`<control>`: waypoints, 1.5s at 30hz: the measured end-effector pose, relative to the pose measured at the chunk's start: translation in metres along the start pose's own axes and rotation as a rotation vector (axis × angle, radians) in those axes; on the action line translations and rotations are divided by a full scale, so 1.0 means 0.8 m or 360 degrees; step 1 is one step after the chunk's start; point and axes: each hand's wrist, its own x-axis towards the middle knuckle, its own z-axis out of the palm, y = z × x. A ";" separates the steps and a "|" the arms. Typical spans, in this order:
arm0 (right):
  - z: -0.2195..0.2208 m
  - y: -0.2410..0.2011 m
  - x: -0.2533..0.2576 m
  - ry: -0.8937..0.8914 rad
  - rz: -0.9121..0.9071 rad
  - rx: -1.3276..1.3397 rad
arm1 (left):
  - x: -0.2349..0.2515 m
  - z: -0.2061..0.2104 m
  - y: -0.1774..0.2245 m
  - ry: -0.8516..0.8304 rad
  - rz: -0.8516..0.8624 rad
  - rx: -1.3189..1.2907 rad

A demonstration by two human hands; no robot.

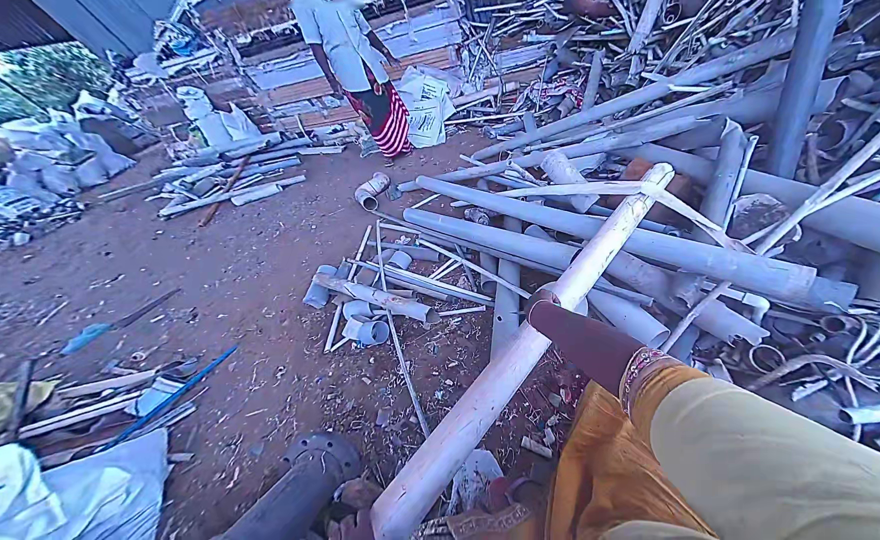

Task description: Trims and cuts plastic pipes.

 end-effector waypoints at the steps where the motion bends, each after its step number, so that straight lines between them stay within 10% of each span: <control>1: 0.003 -0.001 -0.005 -0.0002 -0.0009 0.0024 | 0.002 0.004 -0.001 0.0009 0.0012 0.0007; 9: 0.053 -0.149 -0.184 -0.0152 -0.1443 -0.0325 | 0.031 0.025 -0.010 0.0032 0.0022 -0.0032; 20: 0.008 0.035 -0.052 0.0010 -0.0184 0.0179 | 0.029 0.024 -0.004 0.0008 0.0045 -0.0004; 28: 0.095 -0.118 -0.217 -0.0136 -0.1268 0.0077 | 0.033 0.025 -0.006 -0.0004 0.0044 -0.0007; 38: 0.024 0.067 -0.067 0.0118 -0.0137 0.0289 | 0.028 0.015 -0.001 -0.0060 0.0035 0.0015; 45: 0.080 -0.111 -0.211 -0.0122 -0.1085 -0.0011 | 0.023 0.021 -0.002 -0.0003 0.0046 -0.0160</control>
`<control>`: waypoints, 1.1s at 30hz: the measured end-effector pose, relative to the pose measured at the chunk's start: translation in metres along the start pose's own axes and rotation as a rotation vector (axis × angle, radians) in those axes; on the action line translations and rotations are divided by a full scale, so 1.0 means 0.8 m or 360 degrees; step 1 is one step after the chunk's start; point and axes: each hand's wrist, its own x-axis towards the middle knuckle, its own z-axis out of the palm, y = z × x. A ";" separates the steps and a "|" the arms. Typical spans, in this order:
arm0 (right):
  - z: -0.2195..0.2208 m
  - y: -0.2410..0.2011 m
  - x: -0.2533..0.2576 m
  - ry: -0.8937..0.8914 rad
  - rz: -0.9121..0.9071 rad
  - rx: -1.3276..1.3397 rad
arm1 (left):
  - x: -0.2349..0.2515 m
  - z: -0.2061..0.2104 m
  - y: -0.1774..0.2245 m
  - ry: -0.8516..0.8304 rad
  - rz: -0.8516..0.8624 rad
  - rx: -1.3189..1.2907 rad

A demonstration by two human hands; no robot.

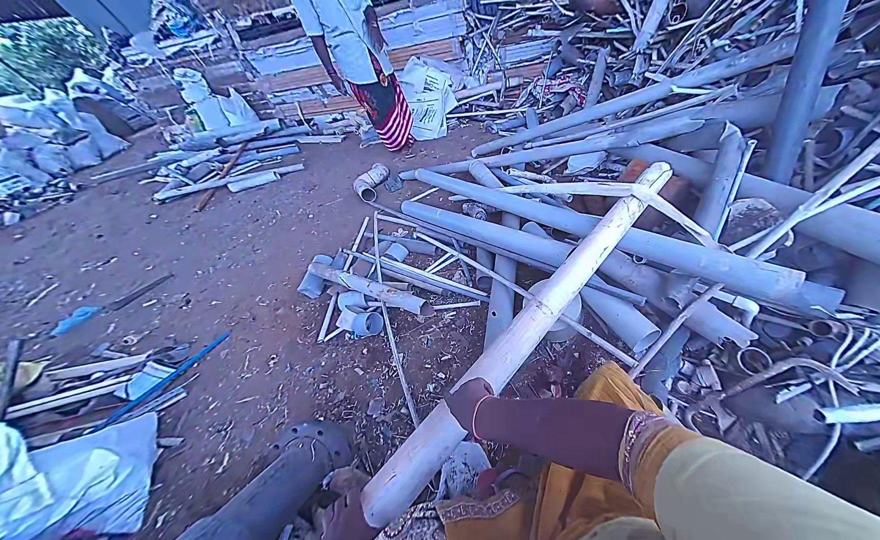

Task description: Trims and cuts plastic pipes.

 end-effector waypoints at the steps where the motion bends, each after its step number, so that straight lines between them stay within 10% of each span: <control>1: 0.007 -0.024 -0.002 -0.0016 -0.0129 -0.0020 | -0.002 -0.002 0.001 0.0009 0.0006 -0.0031; 4: -0.006 -0.017 0.011 0.0015 -0.0135 0.0031 | -0.015 -0.032 0.011 -0.0263 -0.0011 0.0126; 12: -0.069 0.177 0.056 0.0224 0.0989 0.0157 | -0.022 -0.028 0.016 -0.0154 0.0004 0.0049; 19: 0.038 0.064 -0.010 0.0114 -0.0049 0.0012 | 0.009 -0.003 -0.001 -0.0077 0.0040 0.0068; 28: -0.029 0.261 -0.005 0.0430 0.0859 0.0343 | -0.009 -0.022 0.015 -0.0157 -0.0004 0.0097; 33: 0.010 0.151 -0.011 0.0239 0.0334 0.0323 | 0.005 -0.016 0.006 -0.0162 0.0027 0.0063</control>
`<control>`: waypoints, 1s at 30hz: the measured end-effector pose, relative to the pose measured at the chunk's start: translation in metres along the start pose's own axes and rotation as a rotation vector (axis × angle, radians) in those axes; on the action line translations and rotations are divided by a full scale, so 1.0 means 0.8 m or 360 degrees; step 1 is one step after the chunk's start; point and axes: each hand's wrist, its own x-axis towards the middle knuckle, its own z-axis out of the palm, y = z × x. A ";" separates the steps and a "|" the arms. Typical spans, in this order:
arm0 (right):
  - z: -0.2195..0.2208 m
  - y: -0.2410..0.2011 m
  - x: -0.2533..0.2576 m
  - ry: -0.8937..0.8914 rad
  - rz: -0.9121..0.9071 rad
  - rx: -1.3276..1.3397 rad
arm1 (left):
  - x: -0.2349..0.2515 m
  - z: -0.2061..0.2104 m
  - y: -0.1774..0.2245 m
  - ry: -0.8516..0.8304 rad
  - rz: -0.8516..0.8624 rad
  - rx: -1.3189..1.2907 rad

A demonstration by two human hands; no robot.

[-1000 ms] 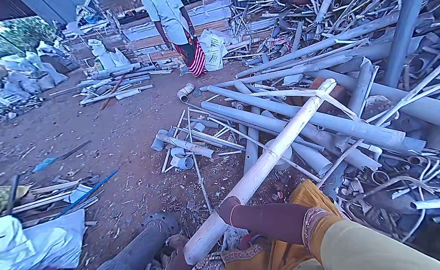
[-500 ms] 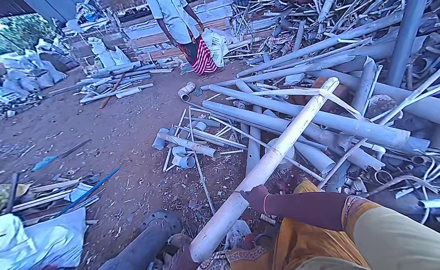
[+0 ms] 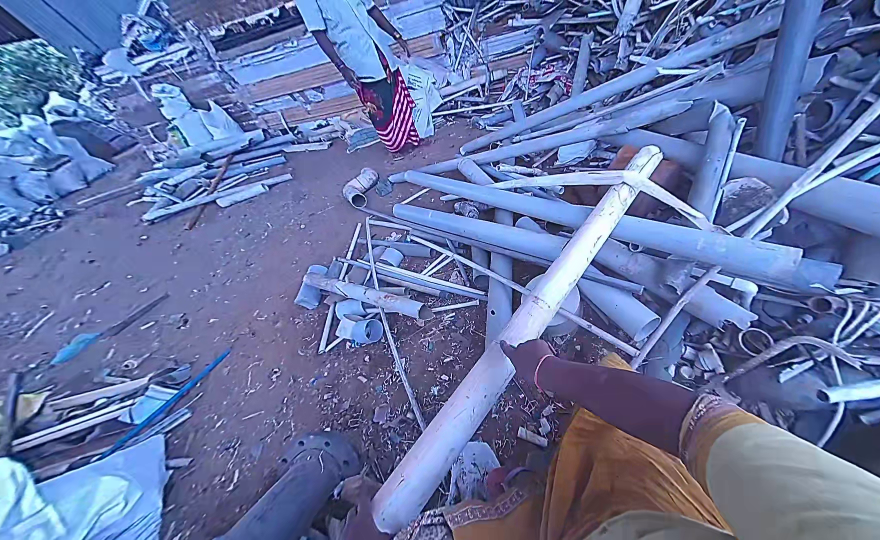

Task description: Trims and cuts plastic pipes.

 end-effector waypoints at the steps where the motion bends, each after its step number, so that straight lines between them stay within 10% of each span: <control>1: 0.024 -0.026 -0.012 -0.0060 -0.0179 -0.0012 | 0.000 -0.002 -0.001 -0.0009 -0.0008 0.0009; 4: 0.064 -0.053 -0.025 -0.0117 -0.0425 -0.0059 | 0.015 0.008 -0.008 0.0040 -0.0003 0.0010; 10: 0.025 0.070 0.019 0.0264 0.0244 0.0080 | 0.002 0.006 -0.006 -0.0059 -0.0010 -0.0105; 17: 0.111 0.156 0.063 0.1435 0.0905 0.2525 | -0.001 0.000 -0.007 -0.0083 0.0058 -0.0191; 21: 0.150 0.094 0.056 0.0969 0.1143 0.2352 | -0.005 -0.006 -0.006 -0.0106 0.0042 -0.0201; 26: 0.173 0.033 0.053 -0.0290 0.0253 0.1598 | -0.009 -0.005 -0.007 -0.0115 0.0052 -0.0206; 30: 0.191 0.024 0.094 -0.0415 -0.0026 0.1781 | -0.018 -0.013 -0.017 -0.0202 0.0058 -0.0448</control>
